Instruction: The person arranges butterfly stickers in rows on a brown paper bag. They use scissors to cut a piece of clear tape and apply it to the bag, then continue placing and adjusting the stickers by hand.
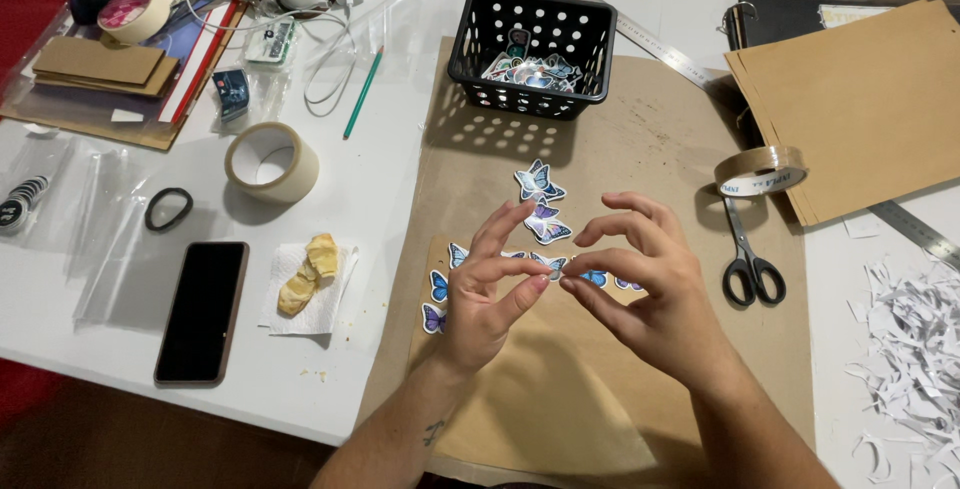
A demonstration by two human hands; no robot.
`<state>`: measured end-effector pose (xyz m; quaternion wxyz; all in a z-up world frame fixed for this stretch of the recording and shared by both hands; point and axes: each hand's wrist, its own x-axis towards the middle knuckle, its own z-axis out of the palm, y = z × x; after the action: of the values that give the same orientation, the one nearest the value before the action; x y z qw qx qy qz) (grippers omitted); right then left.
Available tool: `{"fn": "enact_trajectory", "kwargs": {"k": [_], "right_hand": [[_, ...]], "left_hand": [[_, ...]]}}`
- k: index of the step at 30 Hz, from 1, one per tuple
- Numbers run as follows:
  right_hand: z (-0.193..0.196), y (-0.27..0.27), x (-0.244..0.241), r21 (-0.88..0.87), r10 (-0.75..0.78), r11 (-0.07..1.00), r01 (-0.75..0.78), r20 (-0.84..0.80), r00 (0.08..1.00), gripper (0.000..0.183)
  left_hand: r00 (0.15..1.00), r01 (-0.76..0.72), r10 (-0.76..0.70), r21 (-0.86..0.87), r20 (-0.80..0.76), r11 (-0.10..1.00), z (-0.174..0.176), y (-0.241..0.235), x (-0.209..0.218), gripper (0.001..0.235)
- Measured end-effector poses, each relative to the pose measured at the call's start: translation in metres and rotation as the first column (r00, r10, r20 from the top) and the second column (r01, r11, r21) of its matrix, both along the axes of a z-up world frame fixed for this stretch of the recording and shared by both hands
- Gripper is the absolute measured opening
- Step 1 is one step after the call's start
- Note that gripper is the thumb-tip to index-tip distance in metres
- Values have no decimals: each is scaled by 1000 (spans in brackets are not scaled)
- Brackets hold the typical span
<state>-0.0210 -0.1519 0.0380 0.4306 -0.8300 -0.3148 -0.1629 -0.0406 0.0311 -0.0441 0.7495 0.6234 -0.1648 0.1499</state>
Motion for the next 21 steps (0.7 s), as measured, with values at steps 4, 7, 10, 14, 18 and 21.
{"fn": "enact_trajectory", "kwargs": {"k": [4, 7, 10, 14, 18, 21], "right_hand": [[2, 1, -1, 19, -22, 1000, 22, 4, 1000, 27], [0, 3, -2, 24, -13, 1000, 13, -11, 1000, 11], [-2, 0, -2, 44, -18, 999, 19, -23, 1000, 8], [0, -2, 0, 86, -52, 995, 57, -52, 997, 6], [-1, 4, -1, 57, -31, 998, 34, -60, 998, 18], [0, 4, -3, 63, -30, 997, 35, -72, 997, 12]], "left_hand": [[1000, 20, -20, -11, -5, 1000, -1, -2, 0, 10], [999, 36, -36, -29, -17, 999, -2, -2, 0, 10], [1000, 19, -20, -23, -16, 1000, -4, -1, 1, 11], [998, -65, 64, -96, -19, 993, -5, 2, 4, 11], [1000, -16, 16, -71, 9, 997, 1, -2, 0, 10], [1000, -12, 12, -36, 12, 999, 6, 0, -2, 9]]}}
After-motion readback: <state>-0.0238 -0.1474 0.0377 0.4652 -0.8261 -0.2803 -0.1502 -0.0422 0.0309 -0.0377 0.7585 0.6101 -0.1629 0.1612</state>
